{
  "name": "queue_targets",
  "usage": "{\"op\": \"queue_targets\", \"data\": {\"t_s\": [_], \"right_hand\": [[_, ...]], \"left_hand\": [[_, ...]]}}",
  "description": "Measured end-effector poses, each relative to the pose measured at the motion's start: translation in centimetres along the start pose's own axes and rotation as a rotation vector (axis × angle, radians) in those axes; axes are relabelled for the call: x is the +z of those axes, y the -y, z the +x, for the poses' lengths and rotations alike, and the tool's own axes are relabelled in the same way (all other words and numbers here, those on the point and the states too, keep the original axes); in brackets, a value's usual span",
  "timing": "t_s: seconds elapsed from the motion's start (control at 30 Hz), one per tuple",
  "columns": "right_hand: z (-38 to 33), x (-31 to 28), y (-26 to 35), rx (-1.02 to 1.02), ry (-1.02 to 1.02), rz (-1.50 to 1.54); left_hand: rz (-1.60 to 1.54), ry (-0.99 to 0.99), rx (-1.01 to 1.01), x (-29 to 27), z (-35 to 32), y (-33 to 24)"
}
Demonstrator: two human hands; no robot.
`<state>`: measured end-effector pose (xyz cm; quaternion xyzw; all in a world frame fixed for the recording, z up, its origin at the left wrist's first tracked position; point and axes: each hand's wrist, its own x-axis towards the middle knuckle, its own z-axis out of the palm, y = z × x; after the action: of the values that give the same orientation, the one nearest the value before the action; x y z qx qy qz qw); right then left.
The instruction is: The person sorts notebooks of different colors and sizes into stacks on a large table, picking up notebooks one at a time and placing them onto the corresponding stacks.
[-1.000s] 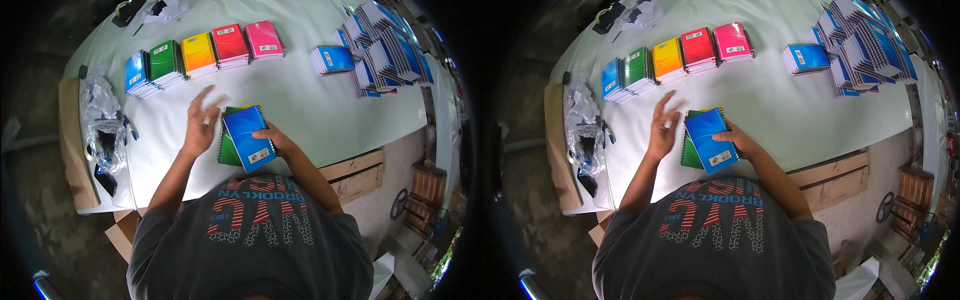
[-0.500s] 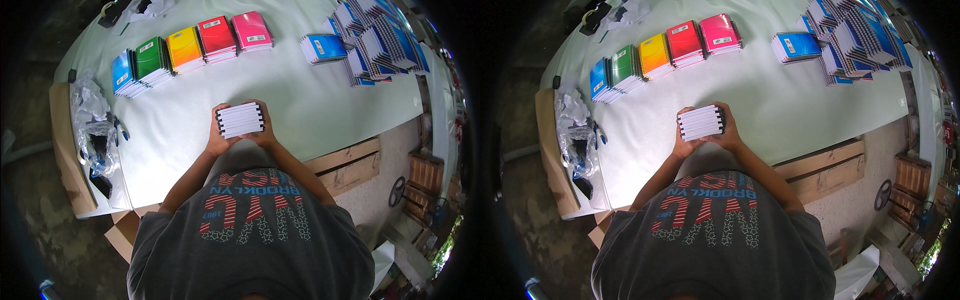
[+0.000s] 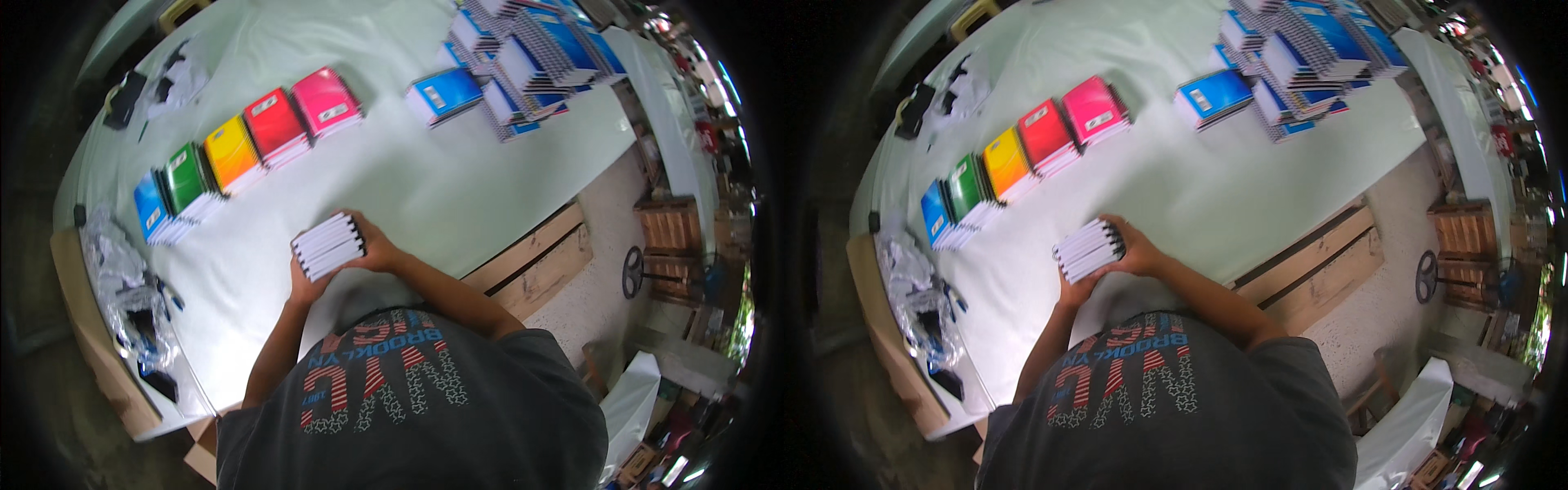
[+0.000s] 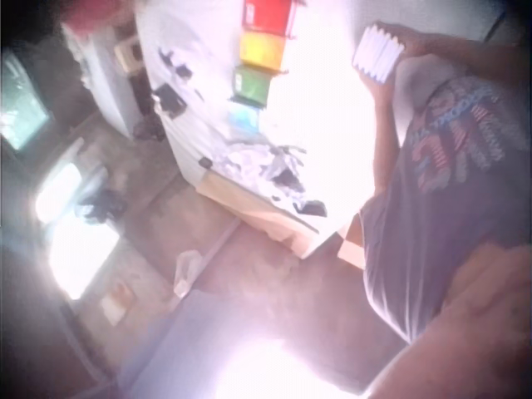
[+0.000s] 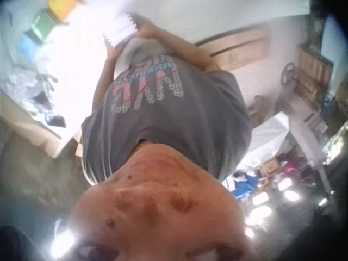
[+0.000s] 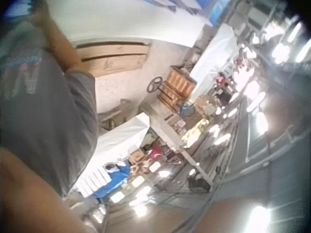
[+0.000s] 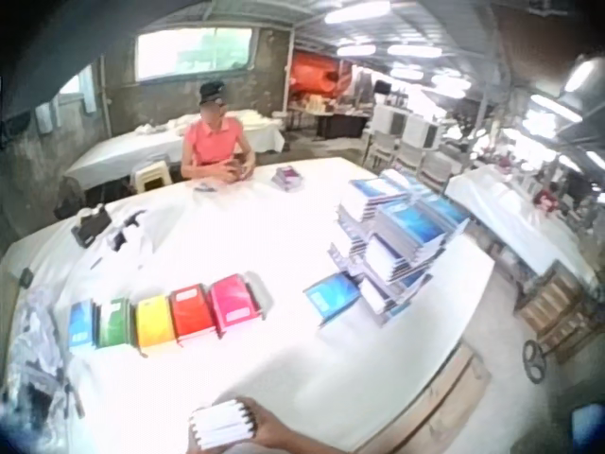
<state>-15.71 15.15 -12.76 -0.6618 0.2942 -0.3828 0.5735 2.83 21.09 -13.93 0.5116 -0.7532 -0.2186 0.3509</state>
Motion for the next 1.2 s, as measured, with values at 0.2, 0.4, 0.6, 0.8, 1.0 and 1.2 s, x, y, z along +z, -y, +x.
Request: {"op": "queue_targets", "data": {"t_s": [0.2,0.4,0.6,0.8,1.0,1.2], "right_hand": [[-0.2,0.0,1.0,0.076,-0.025,-0.001],[-1.3,1.6,5.4,0.426,-0.481,0.705],[2.5,-6.4,7.6,0.283,-0.649,0.721],[9.8,-16.8,10.8,0.345,-0.901,0.768],[12.4,-24.3,5.2,0.546,-0.994,0.692],[13.4,-23.6,5.7,0.624,-0.996,0.708]], "left_hand": [[-0.474,-0.131,-0.359,-0.6,2.2,-5.1],[-0.99,-0.181,-0.645,-1.2,8.6,-10.2],[-0.61,-0.145,-0.62,-0.3,13.8,-10.4],[-0.28,-0.055,-0.417,-0.8,10.7,-8.9],[0.328,-0.072,-0.381,2.1,3.8,-5.7],[0.363,-0.124,-0.322,2.0,3.3,-5.3]]}}
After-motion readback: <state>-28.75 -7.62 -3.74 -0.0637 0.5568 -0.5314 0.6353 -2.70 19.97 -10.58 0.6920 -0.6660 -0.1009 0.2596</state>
